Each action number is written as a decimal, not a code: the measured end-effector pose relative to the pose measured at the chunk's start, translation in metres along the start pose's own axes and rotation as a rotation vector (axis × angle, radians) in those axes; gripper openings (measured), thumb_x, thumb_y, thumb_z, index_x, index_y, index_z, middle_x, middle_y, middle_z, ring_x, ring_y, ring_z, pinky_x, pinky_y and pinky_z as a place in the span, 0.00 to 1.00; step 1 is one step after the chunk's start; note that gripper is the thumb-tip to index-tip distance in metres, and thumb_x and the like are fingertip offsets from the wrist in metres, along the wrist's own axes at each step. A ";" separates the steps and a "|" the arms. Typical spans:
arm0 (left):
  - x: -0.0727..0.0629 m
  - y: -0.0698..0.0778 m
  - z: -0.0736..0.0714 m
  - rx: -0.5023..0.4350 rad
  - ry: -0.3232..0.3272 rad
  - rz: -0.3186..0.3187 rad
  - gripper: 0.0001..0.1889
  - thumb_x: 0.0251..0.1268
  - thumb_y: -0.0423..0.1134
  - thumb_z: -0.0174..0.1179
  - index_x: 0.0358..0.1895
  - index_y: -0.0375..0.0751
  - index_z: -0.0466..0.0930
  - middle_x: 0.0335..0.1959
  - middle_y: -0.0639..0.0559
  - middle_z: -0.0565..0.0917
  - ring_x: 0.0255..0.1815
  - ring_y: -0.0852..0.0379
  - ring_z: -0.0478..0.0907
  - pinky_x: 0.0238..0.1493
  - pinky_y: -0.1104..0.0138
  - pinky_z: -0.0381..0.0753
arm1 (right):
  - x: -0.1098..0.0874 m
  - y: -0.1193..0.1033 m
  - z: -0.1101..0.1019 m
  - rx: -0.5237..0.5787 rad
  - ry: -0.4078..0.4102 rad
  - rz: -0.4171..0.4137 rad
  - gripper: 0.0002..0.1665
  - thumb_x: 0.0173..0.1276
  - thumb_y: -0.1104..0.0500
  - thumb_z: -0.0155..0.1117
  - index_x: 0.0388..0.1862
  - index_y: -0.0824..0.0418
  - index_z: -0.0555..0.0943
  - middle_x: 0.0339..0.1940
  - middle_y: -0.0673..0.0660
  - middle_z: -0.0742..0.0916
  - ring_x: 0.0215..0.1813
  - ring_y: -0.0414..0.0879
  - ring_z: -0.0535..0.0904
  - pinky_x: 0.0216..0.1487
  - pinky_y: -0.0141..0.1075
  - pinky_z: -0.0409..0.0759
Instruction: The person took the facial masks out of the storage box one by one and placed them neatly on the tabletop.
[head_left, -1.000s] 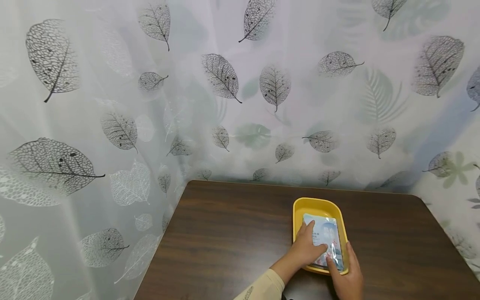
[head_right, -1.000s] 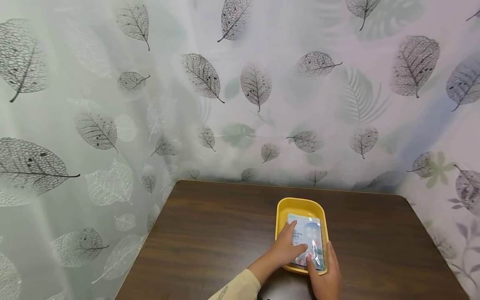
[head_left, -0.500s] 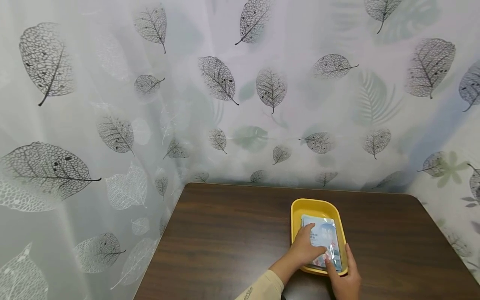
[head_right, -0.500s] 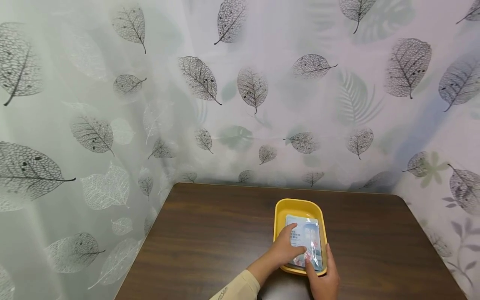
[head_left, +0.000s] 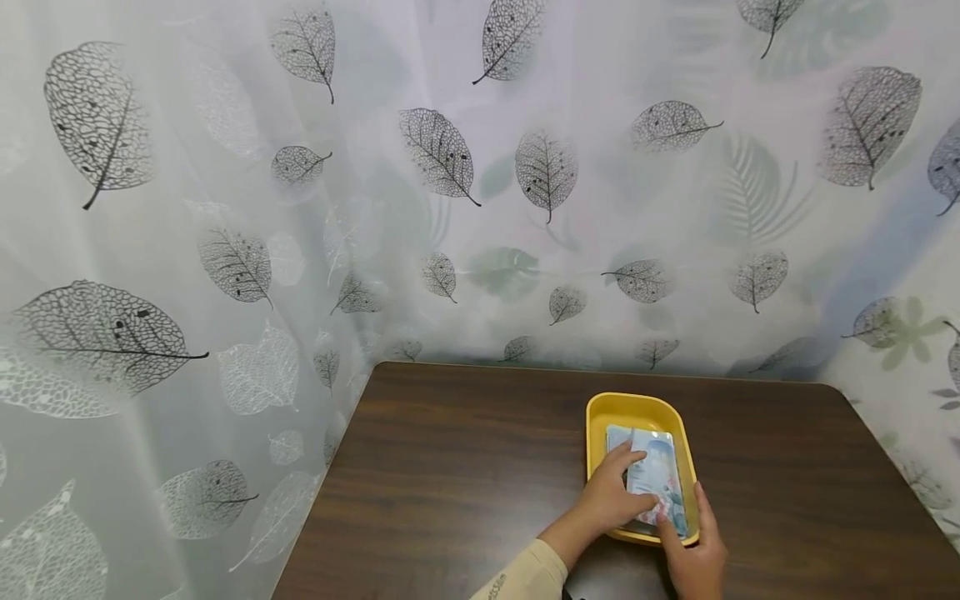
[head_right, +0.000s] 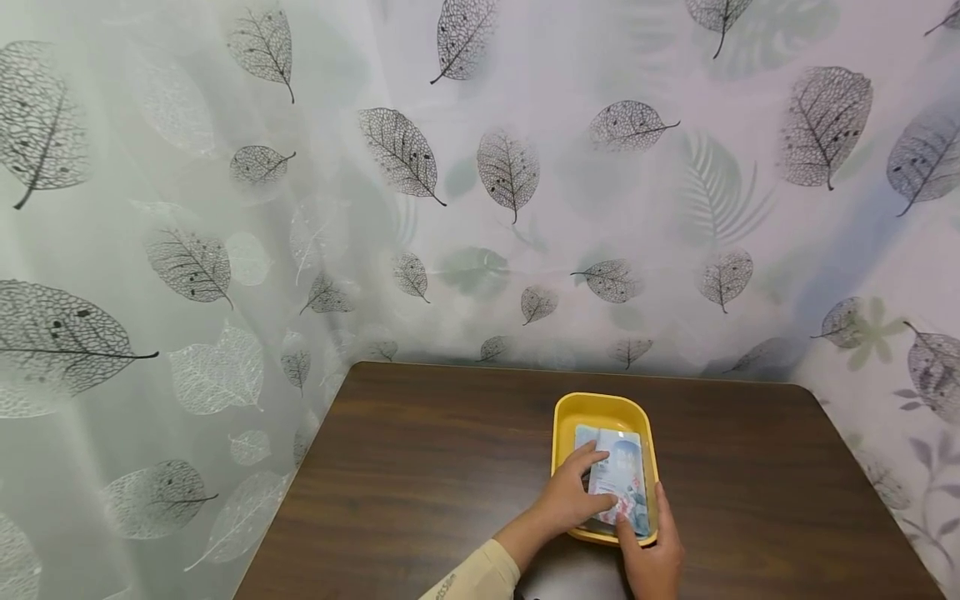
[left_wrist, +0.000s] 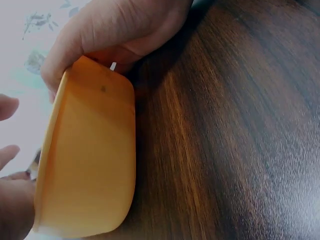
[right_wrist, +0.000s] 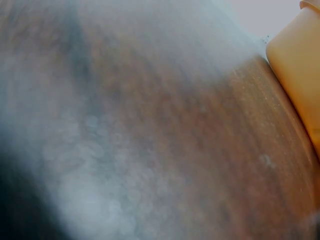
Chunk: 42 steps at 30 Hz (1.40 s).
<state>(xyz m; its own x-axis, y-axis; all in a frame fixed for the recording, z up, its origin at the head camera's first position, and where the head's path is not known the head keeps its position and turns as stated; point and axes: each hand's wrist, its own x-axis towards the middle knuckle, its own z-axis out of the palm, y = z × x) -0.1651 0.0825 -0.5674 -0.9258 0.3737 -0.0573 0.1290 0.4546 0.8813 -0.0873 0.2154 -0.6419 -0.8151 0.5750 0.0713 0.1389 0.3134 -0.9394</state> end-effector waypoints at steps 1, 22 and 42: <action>0.000 0.000 -0.001 -0.001 -0.005 -0.003 0.33 0.55 0.44 0.74 0.67 0.57 0.78 0.79 0.57 0.67 0.78 0.54 0.65 0.72 0.61 0.73 | 0.001 0.000 0.000 -0.003 -0.001 -0.002 0.47 0.67 0.55 0.72 0.82 0.45 0.61 0.73 0.69 0.75 0.53 0.16 0.66 0.48 0.07 0.63; -0.002 -0.008 0.001 -0.322 0.075 0.007 0.41 0.56 0.31 0.73 0.76 0.43 0.67 0.77 0.50 0.68 0.64 0.65 0.76 0.56 0.76 0.79 | -0.002 -0.002 0.001 -0.021 -0.005 0.007 0.47 0.68 0.55 0.71 0.82 0.43 0.61 0.75 0.67 0.74 0.56 0.16 0.65 0.50 0.06 0.60; 0.010 -0.019 -0.065 -0.618 0.494 0.248 0.39 0.52 0.17 0.62 0.73 0.31 0.69 0.69 0.32 0.73 0.56 0.47 0.83 0.48 0.69 0.86 | -0.001 -0.006 -0.001 -0.019 -0.033 0.063 0.48 0.70 0.56 0.67 0.84 0.42 0.56 0.80 0.64 0.69 0.75 0.59 0.66 0.56 0.06 0.52</action>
<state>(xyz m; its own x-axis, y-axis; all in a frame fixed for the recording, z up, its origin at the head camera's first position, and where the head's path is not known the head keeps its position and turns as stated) -0.1998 0.0244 -0.5544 -0.9643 -0.0589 0.2582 0.2646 -0.1748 0.9484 -0.0867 0.2141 -0.6356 -0.8224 0.5689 0.0006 0.2010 0.2915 -0.9352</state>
